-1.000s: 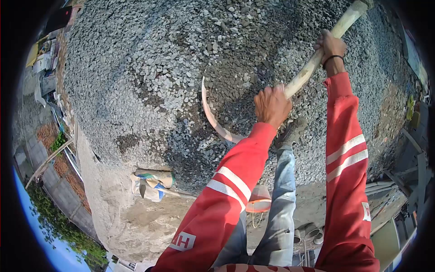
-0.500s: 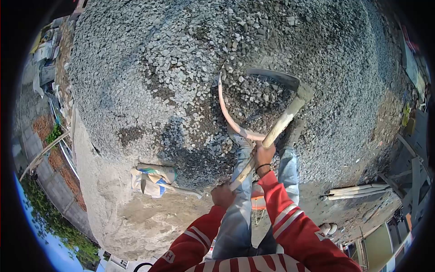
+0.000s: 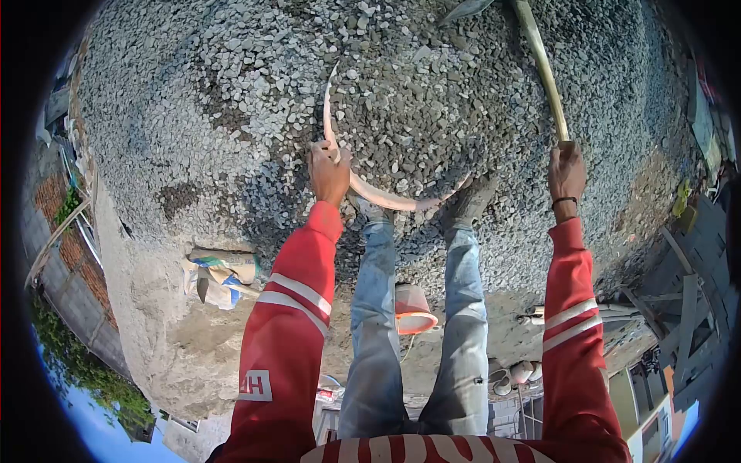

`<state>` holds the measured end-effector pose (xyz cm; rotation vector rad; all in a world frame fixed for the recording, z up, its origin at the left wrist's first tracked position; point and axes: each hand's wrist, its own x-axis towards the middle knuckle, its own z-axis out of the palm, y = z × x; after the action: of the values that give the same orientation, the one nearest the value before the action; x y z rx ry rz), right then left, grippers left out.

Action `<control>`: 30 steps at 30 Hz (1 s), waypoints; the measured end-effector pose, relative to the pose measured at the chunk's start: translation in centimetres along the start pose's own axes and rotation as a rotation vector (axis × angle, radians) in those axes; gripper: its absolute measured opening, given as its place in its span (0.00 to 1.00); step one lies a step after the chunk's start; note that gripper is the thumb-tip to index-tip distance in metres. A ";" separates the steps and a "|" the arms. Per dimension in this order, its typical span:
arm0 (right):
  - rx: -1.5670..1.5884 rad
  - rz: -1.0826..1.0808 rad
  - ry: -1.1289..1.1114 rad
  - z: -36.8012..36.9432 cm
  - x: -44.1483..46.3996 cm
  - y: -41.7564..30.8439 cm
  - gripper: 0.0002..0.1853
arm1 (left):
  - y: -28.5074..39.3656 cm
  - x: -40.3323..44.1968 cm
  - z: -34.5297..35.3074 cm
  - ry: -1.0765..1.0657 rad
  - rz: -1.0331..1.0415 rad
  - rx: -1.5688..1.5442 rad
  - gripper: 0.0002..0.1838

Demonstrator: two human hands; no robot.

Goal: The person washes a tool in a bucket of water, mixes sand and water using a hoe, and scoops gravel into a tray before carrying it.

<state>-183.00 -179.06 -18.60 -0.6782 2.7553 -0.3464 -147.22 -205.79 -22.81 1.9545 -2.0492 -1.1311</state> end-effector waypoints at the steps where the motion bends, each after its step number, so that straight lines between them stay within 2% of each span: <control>1: 0.098 0.062 -0.151 2.5 -1.0 2.2 0.12 | -0.6 2.6 1.0 0.064 0.020 0.181 0.25; 3: 0.768 0.404 -0.444 8.9 -5.2 4.7 0.13 | -3.5 8.3 3.4 0.047 -0.039 0.272 0.29; 5: 0.853 0.672 -0.559 16.6 -9.4 6.3 0.16 | -2.2 11.2 3.3 -0.184 -0.137 0.225 0.34; 7: 0.847 1.001 -0.596 21.8 -11.3 5.2 0.20 | -7.9 16.7 6.7 -0.083 -0.169 0.348 0.37; 8: 1.029 1.127 -0.518 21.8 -11.5 2.4 0.15 | -7.7 16.3 6.6 -0.085 -0.178 0.377 0.37; 9: 1.038 1.143 -0.533 23.8 -11.8 2.0 0.15 | -5.3 15.8 6.6 -0.028 -0.164 0.383 0.39; 11: 1.356 1.217 -0.257 27.0 -11.6 1.6 0.15 | -4.7 15.7 6.9 0.028 -0.145 0.396 0.40; 12: 1.201 1.268 -0.187 25.5 -11.1 -0.5 0.16 | -5.4 16.0 6.8 0.001 -0.123 0.333 0.41; 15: 1.188 1.218 -0.126 26.6 -11.4 0.1 0.17 | -5.6 14.5 7.4 -0.011 -0.088 0.264 0.42; 18: 1.161 1.029 -0.160 24.6 -12.1 -0.6 0.16 | -4.9 12.4 6.9 0.044 -0.053 0.253 0.42; 20: 1.057 0.857 -0.209 22.5 -12.9 -1.0 0.18 | -7.1 11.0 7.9 -0.035 -0.127 0.173 0.40; 21: 1.058 0.845 -0.207 22.4 -13.3 -0.1 0.18 | -7.8 10.3 8.0 -0.070 -0.165 0.133 0.38; 23: 0.527 0.368 -0.142 22.4 -14.0 2.7 0.20 | -7.6 5.5 7.7 -0.136 -0.128 0.138 0.36; 25: 0.638 0.604 -0.303 19.3 -12.8 3.6 0.22 | -11.9 1.7 10.5 -0.025 -0.329 -0.153 0.37; 26: 0.719 0.659 -0.394 18.5 -12.3 4.6 0.25 | -14.0 0.6 11.1 -0.022 -0.338 -0.164 0.37; 27: 0.648 0.613 -0.506 18.6 -11.5 6.7 0.25 | -16.0 -0.5 11.9 -0.062 -0.497 -0.197 0.37; 28: 0.651 0.672 -0.513 18.6 -10.8 7.4 0.25 | -16.8 -1.4 12.5 -0.107 -0.660 -0.228 0.37; 29: 0.654 0.732 -0.523 18.9 -10.4 8.0 0.25 | -17.8 -1.7 12.8 -0.108 -0.679 -0.239 0.37; 30: 0.676 0.646 -0.504 19.3 -10.1 8.7 0.24 | -18.3 -2.0 12.5 -0.170 -0.758 -0.365 0.34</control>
<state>-171.77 -169.86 -37.02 0.2651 2.0216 -0.7647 -138.48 -196.82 -41.20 2.5413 -1.0072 -1.6898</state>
